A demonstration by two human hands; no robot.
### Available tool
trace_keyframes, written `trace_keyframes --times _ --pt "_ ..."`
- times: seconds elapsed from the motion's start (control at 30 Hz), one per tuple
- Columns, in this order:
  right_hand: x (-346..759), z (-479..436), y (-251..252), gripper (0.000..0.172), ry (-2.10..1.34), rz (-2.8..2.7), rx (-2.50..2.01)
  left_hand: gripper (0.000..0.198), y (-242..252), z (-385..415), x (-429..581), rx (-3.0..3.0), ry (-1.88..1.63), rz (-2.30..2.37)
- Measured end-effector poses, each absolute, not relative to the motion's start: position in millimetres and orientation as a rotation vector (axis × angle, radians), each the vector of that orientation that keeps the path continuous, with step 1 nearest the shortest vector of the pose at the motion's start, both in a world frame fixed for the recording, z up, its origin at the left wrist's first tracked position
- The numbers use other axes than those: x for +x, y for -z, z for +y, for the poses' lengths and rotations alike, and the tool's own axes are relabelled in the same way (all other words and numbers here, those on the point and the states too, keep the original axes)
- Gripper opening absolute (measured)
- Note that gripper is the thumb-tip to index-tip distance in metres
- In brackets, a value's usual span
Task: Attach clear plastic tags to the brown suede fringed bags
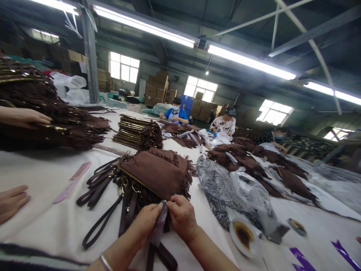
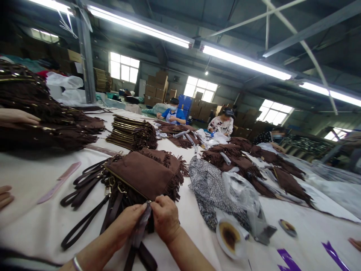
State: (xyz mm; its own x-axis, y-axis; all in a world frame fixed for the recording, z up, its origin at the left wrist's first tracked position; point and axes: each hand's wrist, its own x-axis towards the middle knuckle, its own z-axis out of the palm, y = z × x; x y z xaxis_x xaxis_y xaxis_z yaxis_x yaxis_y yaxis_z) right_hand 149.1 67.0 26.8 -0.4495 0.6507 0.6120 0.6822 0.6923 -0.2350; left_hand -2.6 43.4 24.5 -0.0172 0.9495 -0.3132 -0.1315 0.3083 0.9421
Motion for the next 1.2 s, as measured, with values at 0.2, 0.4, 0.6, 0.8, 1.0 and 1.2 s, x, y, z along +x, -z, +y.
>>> trace_keyframes --times 0.2,0.4,0.6,0.8,1.0,1.2 --pt "146 69 -31 0.024 0.067 -2.227 -1.017 0.058 -20 46 -1 0.732 -1.051 1.173" --pt "149 64 -31 0.023 0.075 -2.255 -0.966 0.051 -14 49 0 0.921 -1.123 1.261" --pt "149 65 -24 0.021 0.075 -2.347 -0.960 0.035 -16 41 -5 1.260 -1.165 1.411" --pt "140 69 -31 0.019 0.103 -2.428 -1.094 0.032 -5 37 -7 1.493 -1.222 1.496" --pt "133 79 -51 0.010 0.067 -2.497 -1.172 0.032 3 34 -8 1.652 -1.252 1.531" --pt "132 92 -66 0.015 0.095 -2.728 -1.021 0.032 6 34 -8 1.771 -1.195 1.588"
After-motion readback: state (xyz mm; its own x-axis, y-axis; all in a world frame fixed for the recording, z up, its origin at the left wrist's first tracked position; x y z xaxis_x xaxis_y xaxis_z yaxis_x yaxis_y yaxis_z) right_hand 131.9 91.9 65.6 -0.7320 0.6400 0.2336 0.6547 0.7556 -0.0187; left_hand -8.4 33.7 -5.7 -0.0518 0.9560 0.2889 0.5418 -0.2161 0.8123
